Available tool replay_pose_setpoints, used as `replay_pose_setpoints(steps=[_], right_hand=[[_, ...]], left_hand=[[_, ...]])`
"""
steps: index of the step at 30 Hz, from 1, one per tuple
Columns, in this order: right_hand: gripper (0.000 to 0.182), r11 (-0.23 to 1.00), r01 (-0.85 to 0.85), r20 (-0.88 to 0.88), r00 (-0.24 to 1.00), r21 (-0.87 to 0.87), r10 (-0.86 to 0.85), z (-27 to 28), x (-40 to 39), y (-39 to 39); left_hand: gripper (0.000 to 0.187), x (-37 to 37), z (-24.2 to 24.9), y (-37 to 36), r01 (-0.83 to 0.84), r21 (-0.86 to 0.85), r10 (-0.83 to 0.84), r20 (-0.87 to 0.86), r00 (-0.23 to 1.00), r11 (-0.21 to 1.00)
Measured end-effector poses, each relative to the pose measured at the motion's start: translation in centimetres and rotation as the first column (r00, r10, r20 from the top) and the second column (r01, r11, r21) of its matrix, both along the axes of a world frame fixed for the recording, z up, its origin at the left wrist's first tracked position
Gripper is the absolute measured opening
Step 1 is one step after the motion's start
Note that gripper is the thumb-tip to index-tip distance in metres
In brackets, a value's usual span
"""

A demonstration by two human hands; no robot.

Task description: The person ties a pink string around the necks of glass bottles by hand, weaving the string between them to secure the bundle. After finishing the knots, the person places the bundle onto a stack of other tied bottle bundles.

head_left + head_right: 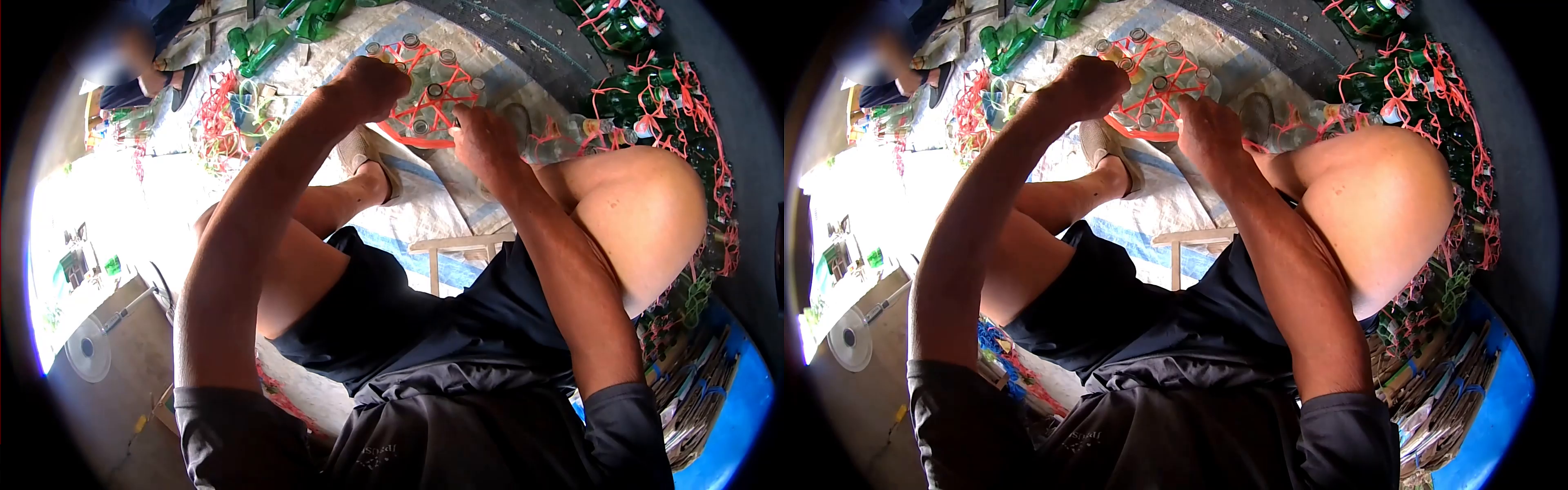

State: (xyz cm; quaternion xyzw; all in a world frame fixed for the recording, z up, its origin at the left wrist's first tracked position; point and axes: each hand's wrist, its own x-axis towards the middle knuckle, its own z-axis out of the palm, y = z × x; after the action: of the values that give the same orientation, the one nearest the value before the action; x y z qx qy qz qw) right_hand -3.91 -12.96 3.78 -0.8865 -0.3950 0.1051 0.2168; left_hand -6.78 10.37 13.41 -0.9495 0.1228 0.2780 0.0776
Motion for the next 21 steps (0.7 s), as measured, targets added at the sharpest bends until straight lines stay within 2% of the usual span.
replay_pose_setpoints(steps=[4,7,10,16,19,21], right_hand=[[0.023,0.999,0.004,-0.029,1.000,0.052,-0.003,-0.7,0.0,-0.2],[0.026,0.997,0.013,-0.062,0.998,0.076,-0.009,-0.7,0.1,-0.2],[0.028,0.993,0.023,-0.085,0.996,0.112,-0.014,-0.8,0.0,-0.3],[0.032,0.989,0.031,-0.083,0.996,0.143,-0.019,-1.7,0.0,-0.4],[0.034,0.987,0.024,-0.059,0.998,0.161,-0.015,-1.3,0.0,-0.6],[0.035,0.986,0.021,-0.051,0.999,0.164,-0.013,-1.0,0.0,-0.5]], left_hand=[[0.017,1.0,-1.1,1.5,-0.039,-0.115,0.039,-0.001,0.999,0.993],[0.017,2.5,-1.7,1.7,-0.130,-0.109,0.116,-0.122,0.986,0.986],[0.017,2.9,-1.5,2.3,-0.172,-0.210,0.150,-0.115,0.982,0.962],[0.020,3.4,-1.8,2.4,-0.247,-0.222,0.206,-0.192,0.960,0.943],[0.021,3.0,-2.6,3.0,-0.261,-0.266,0.222,-0.168,0.961,0.928],[0.022,1.8,-3.0,3.3,-0.296,-0.280,0.286,-0.076,0.955,0.913]])
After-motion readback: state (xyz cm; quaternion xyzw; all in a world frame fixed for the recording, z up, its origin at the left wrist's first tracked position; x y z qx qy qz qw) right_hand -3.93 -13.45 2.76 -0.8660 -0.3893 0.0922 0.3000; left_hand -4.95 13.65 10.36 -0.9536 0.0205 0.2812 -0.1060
